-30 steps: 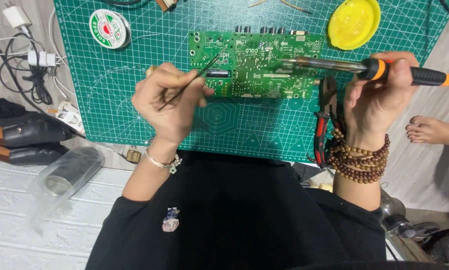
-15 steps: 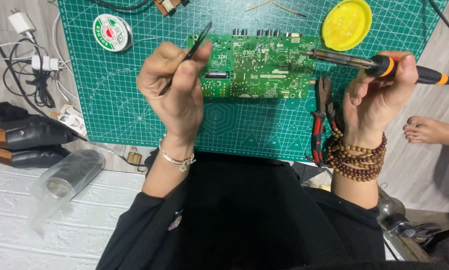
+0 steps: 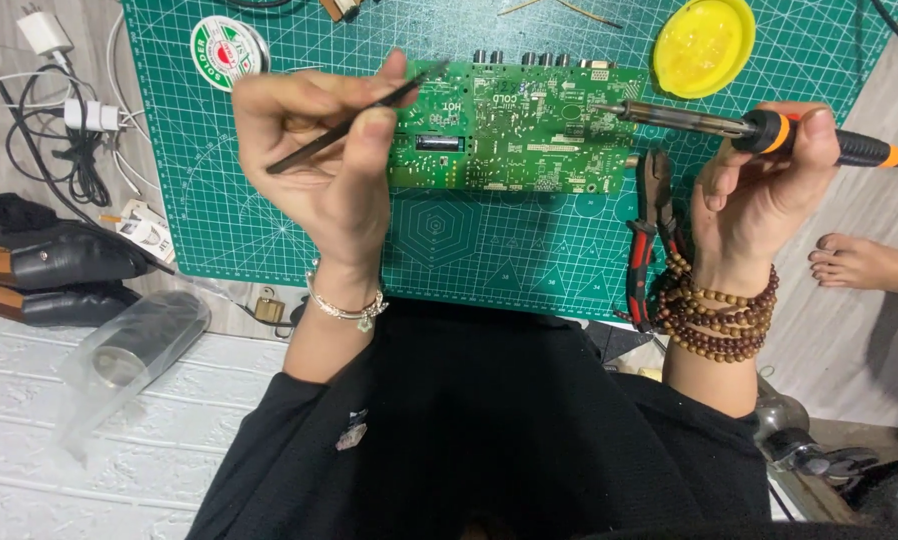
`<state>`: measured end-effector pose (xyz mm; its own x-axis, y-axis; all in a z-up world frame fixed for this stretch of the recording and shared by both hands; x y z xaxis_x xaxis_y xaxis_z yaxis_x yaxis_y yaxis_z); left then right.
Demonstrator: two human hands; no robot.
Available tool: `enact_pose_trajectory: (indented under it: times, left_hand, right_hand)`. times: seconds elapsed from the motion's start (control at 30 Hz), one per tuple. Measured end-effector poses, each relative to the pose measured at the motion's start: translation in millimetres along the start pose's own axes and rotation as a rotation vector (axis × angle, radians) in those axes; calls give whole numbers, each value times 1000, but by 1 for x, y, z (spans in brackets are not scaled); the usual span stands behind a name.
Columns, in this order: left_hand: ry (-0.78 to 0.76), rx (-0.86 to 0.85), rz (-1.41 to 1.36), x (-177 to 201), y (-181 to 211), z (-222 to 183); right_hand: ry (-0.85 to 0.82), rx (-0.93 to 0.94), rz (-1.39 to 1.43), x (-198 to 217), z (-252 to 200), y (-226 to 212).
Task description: Soldering and desoldering electronic components on a printed circuit board using a soldering iron.
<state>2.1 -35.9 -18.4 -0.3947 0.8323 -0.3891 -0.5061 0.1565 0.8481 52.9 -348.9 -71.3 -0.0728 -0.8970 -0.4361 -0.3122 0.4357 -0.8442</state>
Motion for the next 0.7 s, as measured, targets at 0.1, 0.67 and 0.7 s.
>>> enact_pose_trajectory:
  times: [0.1,0.67,0.7]
  left_hand:
    - [-4,72,-48,2,5,-3]
    - [-677,38,505,21,12,12]
    - [-731,0,510,23,10,15]
  right_hand:
    - [-19,12,-17,0,0,0]
    - [-98,113,-432,-1,-6,4]
    - [-120,126,-477,0,-6,4]
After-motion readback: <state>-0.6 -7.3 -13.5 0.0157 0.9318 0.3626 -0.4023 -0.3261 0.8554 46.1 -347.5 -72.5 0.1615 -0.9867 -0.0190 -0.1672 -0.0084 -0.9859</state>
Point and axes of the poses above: each hand's wrist, its own z-axis towards the middle knuckle, its own x-axis out of the back of the hand, y = z × x, the point moved 1 cm from there along z, towards the middle knuckle, and after that the axes turned 7 degrees about -x, right-handed, at the moved point
